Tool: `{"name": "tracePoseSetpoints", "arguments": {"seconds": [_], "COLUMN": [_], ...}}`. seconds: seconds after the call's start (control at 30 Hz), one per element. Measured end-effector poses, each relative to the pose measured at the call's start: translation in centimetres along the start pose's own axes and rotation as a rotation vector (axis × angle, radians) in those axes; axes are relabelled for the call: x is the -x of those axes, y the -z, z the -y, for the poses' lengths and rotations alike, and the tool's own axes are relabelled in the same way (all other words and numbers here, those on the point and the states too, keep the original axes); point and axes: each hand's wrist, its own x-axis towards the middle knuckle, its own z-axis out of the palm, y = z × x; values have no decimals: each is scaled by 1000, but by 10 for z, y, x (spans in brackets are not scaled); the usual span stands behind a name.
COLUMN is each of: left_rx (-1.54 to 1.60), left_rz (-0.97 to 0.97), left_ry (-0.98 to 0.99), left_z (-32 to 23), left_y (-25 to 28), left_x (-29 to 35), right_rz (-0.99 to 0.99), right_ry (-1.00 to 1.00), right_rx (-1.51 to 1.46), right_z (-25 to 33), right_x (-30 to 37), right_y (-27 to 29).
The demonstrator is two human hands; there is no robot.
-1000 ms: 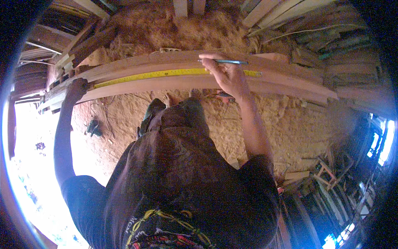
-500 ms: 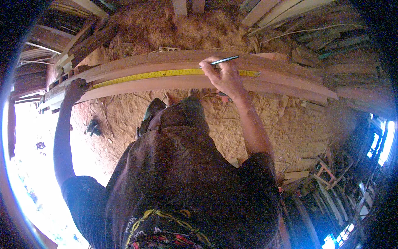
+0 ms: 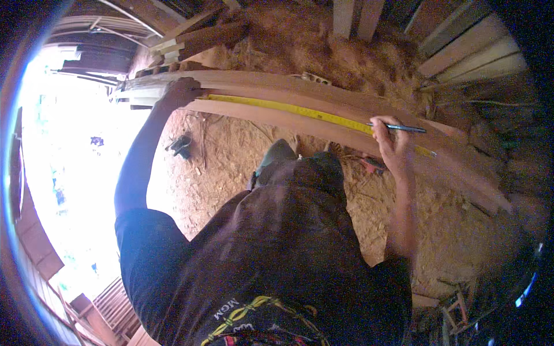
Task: The person measures a long wooden plank using a tape measure and marks measurement points with a pencil. The person repeatedly adjusts the tape measure along the plank and makes multiple marks at different intervals.
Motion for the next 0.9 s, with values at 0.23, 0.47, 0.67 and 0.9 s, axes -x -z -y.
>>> {"name": "tracePoseSetpoints", "arguments": {"seconds": [0.23,0.47,0.67,0.9], "left_rx": [-57,125,162,86], "left_rz": [71,83,91,165], "left_ry": [6,3,20,-6], "left_z": [0,2,-2,11], "left_y": [2,6,10,3], "left_x": [-3,-5,-7,-14], "right_rz": [-35,-38,-65,-53], "right_ry": [-27,76,119,170], "right_rx": [23,114,183,220], "right_z": [6,13,13,10], "right_x": [4,7,3,2], "right_y": [-3,0,-3,-1]}}
